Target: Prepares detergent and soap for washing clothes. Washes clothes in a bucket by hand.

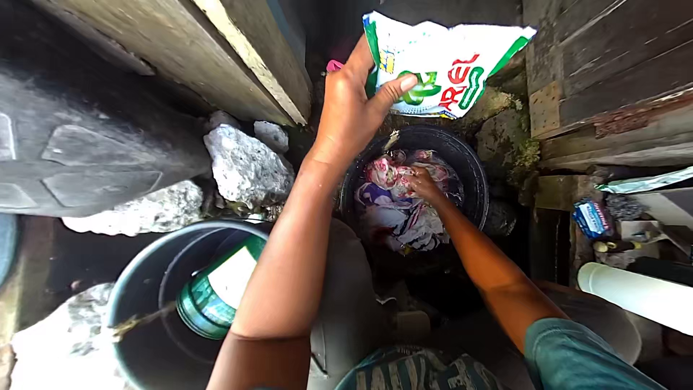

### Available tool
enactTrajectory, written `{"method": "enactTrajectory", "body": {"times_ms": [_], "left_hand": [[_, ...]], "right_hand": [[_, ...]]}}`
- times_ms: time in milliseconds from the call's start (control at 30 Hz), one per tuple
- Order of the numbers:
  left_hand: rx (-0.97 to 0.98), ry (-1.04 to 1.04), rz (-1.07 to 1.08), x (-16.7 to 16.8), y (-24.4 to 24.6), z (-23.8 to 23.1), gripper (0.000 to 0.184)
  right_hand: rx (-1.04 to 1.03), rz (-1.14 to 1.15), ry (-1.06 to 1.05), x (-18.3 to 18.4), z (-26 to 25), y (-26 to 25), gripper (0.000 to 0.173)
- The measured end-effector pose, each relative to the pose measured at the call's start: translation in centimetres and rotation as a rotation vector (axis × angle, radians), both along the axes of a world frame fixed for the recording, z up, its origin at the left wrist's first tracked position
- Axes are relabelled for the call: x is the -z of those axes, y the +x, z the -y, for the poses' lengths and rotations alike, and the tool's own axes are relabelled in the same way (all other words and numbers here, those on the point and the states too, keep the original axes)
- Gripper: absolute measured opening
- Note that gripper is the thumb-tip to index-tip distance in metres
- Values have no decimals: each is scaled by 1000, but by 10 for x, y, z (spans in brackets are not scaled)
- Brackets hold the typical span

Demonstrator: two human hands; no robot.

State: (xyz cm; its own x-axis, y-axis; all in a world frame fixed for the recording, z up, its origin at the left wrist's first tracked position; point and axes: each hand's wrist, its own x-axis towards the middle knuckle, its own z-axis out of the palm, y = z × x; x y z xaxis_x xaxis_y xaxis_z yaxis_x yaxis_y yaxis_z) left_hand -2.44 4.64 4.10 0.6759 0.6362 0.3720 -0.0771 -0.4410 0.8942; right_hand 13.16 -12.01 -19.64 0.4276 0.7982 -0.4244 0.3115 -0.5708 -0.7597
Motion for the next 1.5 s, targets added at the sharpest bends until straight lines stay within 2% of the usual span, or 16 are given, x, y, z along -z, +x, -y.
{"method": "enactTrajectory", "body": {"times_ms": [167,300,400,467,533,600,700,767,867,1000,1067,1133,1200,1300,1400,1500], "left_hand": [[-19,-68,122,-3,-2,1,35],[-32,-64,110,-4,-4,-1,35],[-17,-60,101,-4,-3,-2,36],[-15,-47,88,-2,-3,-3,36],[-14,-33,82,-2,-2,-3,37],[-9,-31,81,-2,-1,-3,34],[-1,-10,55,-1,1,1,31],[8,10,46,-1,1,0,31],[19,24,43,0,3,2,32],[9,66,22,0,2,4,35],[22,68,14,0,3,2,36],[48,58,-9,1,4,3,36],[68,80,-15,2,5,4,37],[60,95,-13,2,4,3,37],[51,80,-34,4,3,5,38],[59,94,-35,4,2,6,39]], "right_hand": [[27,-80,353,-106,4,18,18],[-210,-112,368,-135,-12,37,17],[-335,193,133,-101,-37,52,22],[-346,363,-13,-65,-46,53,46],[-234,398,-101,-36,-47,37,74],[-96,411,-84,0,-39,2,77],[-168,436,-219,62,-15,-49,97],[-315,356,-236,80,-13,-48,106],[-503,263,-311,83,-26,-7,101],[-246,295,-383,61,-29,-42,68],[-221,318,-315,69,-13,-69,74],[-293,156,-295,74,1,-73,80],[-343,76,-311,63,-3,-70,64],[-198,305,-175,55,2,-101,75],[-412,417,-105,73,44,-124,72],[-682,128,-151,45,54,-87,51]]}}
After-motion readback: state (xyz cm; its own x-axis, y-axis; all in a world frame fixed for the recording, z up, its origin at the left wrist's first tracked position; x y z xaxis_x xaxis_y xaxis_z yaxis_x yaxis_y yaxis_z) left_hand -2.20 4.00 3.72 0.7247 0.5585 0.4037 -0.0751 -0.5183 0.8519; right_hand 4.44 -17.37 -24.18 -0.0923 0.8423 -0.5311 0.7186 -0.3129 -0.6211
